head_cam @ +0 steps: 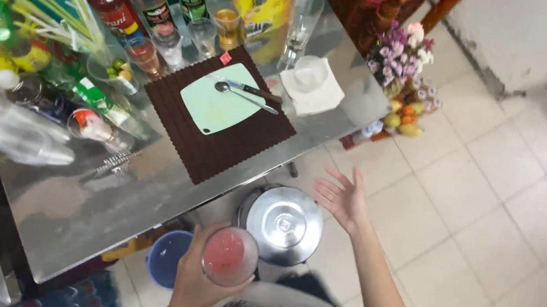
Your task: The person prepares a pink beverage by stirring a red liquid with ice in a shaker, adding water, and shaking the mixture. They then pour the drink into a plastic cup, add a lime wedge, and insert a straw before placing it on the counter.
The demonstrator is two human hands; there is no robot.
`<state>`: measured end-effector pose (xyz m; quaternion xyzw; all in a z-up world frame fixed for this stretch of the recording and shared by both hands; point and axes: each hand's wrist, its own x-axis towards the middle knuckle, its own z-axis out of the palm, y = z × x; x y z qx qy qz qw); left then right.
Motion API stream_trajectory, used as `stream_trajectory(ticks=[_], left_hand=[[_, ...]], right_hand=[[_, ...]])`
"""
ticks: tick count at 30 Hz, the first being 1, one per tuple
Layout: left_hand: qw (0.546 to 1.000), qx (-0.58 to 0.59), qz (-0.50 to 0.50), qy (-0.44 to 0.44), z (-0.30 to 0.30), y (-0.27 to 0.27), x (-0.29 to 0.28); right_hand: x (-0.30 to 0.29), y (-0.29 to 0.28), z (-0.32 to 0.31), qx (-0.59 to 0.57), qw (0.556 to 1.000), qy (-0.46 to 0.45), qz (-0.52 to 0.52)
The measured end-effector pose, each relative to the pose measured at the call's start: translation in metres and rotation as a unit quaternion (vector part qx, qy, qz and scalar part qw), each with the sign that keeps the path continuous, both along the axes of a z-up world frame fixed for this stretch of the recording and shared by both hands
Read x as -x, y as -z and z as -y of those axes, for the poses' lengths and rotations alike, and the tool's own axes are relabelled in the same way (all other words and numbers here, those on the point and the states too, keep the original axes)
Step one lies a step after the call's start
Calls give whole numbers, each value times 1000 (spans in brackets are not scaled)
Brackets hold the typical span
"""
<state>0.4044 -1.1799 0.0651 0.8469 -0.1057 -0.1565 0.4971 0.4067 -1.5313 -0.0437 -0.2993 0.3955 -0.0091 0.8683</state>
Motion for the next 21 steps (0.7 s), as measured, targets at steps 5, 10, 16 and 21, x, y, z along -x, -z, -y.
stream_trajectory(ticks=[5, 10, 16, 21], left_hand=[[995, 44, 35, 82, -10, -1, -63], [998, 21, -41, 50, 9, -5, -104], [997, 59, 39, -16, 62, 25, -133], [980, 39, -89, -173, 133, 63, -145]], right_hand=[[-63, -9, -38, -106, 993, 13, 57], [-132, -14, -25, -254, 953, 109, 124], [-210, 53, 36, -412, 884, 175, 132], [-250, 99, 76, -415, 895, 133, 97]])
